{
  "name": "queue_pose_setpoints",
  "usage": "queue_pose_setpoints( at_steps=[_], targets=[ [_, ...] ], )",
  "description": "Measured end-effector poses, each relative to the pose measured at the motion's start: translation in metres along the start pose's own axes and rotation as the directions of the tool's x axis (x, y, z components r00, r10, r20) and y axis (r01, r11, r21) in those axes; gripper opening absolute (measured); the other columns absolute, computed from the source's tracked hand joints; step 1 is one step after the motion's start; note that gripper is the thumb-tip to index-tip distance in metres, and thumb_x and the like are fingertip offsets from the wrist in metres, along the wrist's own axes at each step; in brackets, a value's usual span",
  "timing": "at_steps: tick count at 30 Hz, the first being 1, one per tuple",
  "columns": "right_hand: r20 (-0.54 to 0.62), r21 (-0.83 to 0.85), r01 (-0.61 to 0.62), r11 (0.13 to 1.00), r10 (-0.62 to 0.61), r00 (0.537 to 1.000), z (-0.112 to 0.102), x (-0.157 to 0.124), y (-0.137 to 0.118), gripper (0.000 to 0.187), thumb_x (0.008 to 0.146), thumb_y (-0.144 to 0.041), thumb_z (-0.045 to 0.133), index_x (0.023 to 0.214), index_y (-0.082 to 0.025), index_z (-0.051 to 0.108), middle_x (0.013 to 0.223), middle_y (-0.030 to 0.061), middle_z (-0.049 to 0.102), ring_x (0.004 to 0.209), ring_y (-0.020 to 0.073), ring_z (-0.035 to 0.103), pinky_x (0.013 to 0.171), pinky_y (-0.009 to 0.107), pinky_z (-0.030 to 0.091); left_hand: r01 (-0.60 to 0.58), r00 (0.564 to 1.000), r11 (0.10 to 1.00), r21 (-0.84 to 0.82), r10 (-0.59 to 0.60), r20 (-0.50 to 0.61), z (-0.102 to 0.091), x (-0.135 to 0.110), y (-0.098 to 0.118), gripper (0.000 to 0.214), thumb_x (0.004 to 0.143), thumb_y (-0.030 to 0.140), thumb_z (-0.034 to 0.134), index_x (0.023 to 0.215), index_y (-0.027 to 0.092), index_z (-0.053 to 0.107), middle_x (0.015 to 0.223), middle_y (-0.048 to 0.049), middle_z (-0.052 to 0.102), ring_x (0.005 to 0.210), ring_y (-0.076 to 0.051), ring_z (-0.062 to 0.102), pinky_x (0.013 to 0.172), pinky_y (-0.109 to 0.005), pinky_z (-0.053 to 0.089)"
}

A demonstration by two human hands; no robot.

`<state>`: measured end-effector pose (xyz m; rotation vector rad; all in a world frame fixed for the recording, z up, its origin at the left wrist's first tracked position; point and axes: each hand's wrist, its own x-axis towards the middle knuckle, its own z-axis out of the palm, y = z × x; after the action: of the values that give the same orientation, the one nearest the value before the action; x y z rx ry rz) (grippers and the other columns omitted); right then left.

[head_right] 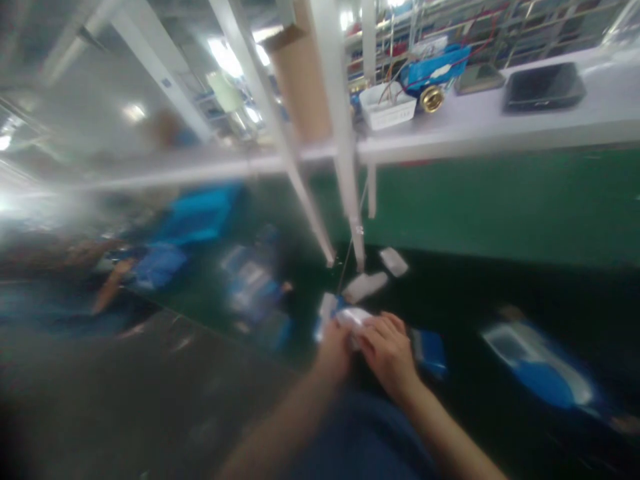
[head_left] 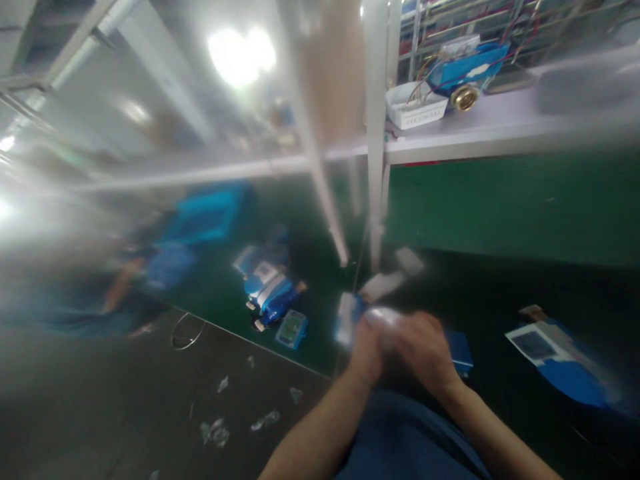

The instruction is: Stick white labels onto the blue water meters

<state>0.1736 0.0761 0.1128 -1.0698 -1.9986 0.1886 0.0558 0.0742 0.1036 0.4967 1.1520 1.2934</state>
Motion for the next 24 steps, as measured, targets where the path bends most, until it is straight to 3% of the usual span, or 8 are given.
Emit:
queue_pose_setpoints(
  at_steps=[2,4,7,10,12,17,22,24],
  targets=[
    [0.018,0.077,-0.159,0.984,0.158,0.987,-0.009,0.002,0.008,0.016,0.078,-0.029,0.051,0.072,-0.02,0.063,0.084,0.0036,0.061,0.079,0.0147,0.055,0.078,0.031,0.041,0.014,0.999,1.0,-0.024,-0.014,-0.034,-0.007,0.001,0.0,0.03,0.063,0.024,0.061,0.09,0.012,0.058,0.08,-0.0075,0.063,0.072,-0.017,0.059,0.067,-0.029,0.046],
    [0.031,0.094,-0.401,0.911,0.4,0.916,-0.026,0.006,0.026,0.02,0.074,-0.036,0.054,0.071,-0.019,0.064,0.092,0.0048,0.06,0.084,0.0164,0.055,0.075,0.03,0.043,0.012,0.996,0.999,-0.051,-0.016,-0.086,-0.015,-0.003,0.004,0.031,0.063,0.023,0.061,0.093,0.013,0.057,0.082,-0.0076,0.063,0.076,-0.018,0.06,0.069,-0.03,0.047],
    [0.05,0.059,-0.736,0.675,0.734,0.677,-0.055,0.007,0.067,0.024,0.071,-0.037,0.056,0.079,-0.017,0.065,0.1,0.0067,0.059,0.089,0.0195,0.055,0.079,0.032,0.042,0.043,0.993,0.998,-0.035,-0.047,-0.111,-0.031,-0.01,0.013,0.026,0.065,0.022,0.06,0.09,0.015,0.059,0.081,-0.0075,0.064,0.08,-0.019,0.059,0.07,-0.029,0.047],
    [0.145,0.102,-0.912,0.396,0.901,0.408,-0.069,-0.01,0.107,0.028,0.067,-0.03,0.06,0.089,-0.014,0.064,0.099,0.0082,0.062,0.091,0.0219,0.056,0.082,0.034,0.042,0.112,0.978,0.994,0.01,-0.109,-0.177,-0.049,-0.013,0.012,0.016,0.065,0.017,0.06,0.082,0.016,0.06,0.078,-0.0062,0.064,0.077,-0.018,0.059,0.069,-0.027,0.047],
    [0.231,0.16,-0.945,0.284,0.92,0.316,-0.064,-0.03,0.123,0.03,0.063,-0.029,0.063,0.09,-0.015,0.064,0.098,0.0076,0.063,0.092,0.0224,0.057,0.083,0.035,0.042,0.136,0.967,0.991,-0.002,-0.133,-0.219,-0.059,-0.013,0.006,0.015,0.067,0.015,0.058,0.081,0.016,0.06,0.079,-0.0053,0.064,0.075,-0.016,0.06,0.067,-0.026,0.047],
    [0.453,0.239,-0.951,0.197,0.844,0.288,-0.027,-0.072,0.135,0.035,0.063,-0.021,0.063,0.096,-0.011,0.062,0.098,0.0102,0.063,0.089,0.0204,0.059,0.08,0.031,0.046,0.152,0.955,0.988,-0.02,-0.152,-0.256,-0.067,-0.013,-0.007,0.012,0.069,0.013,0.056,0.08,0.017,0.059,0.074,-0.0006,0.064,0.073,-0.014,0.06,0.063,-0.023,0.047],
    [0.488,0.196,-0.963,0.184,0.834,0.259,-0.007,-0.087,0.14,0.04,0.068,-0.017,0.057,0.107,-0.01,0.055,0.099,0.0099,0.063,0.087,0.0182,0.06,0.077,0.029,0.047,0.162,0.959,0.987,-0.009,-0.16,-0.234,-0.062,-0.011,-0.006,0.009,0.071,0.014,0.055,0.078,0.018,0.059,0.077,-0.0012,0.065,0.074,-0.014,0.06,0.066,-0.023,0.047],
    [0.48,0.155,-0.959,0.235,0.831,0.281,-0.004,-0.088,0.141,0.039,0.069,-0.018,0.056,0.107,-0.009,0.055,0.097,0.0106,0.063,0.084,0.018,0.06,0.073,0.028,0.047,0.17,0.96,0.985,-0.002,-0.166,-0.225,-0.061,-0.011,-0.005,0.009,0.071,0.014,0.055,0.079,0.018,0.059,0.078,-0.0019,0.065,0.075,-0.014,0.06,0.066,-0.023,0.047]
  ],
)
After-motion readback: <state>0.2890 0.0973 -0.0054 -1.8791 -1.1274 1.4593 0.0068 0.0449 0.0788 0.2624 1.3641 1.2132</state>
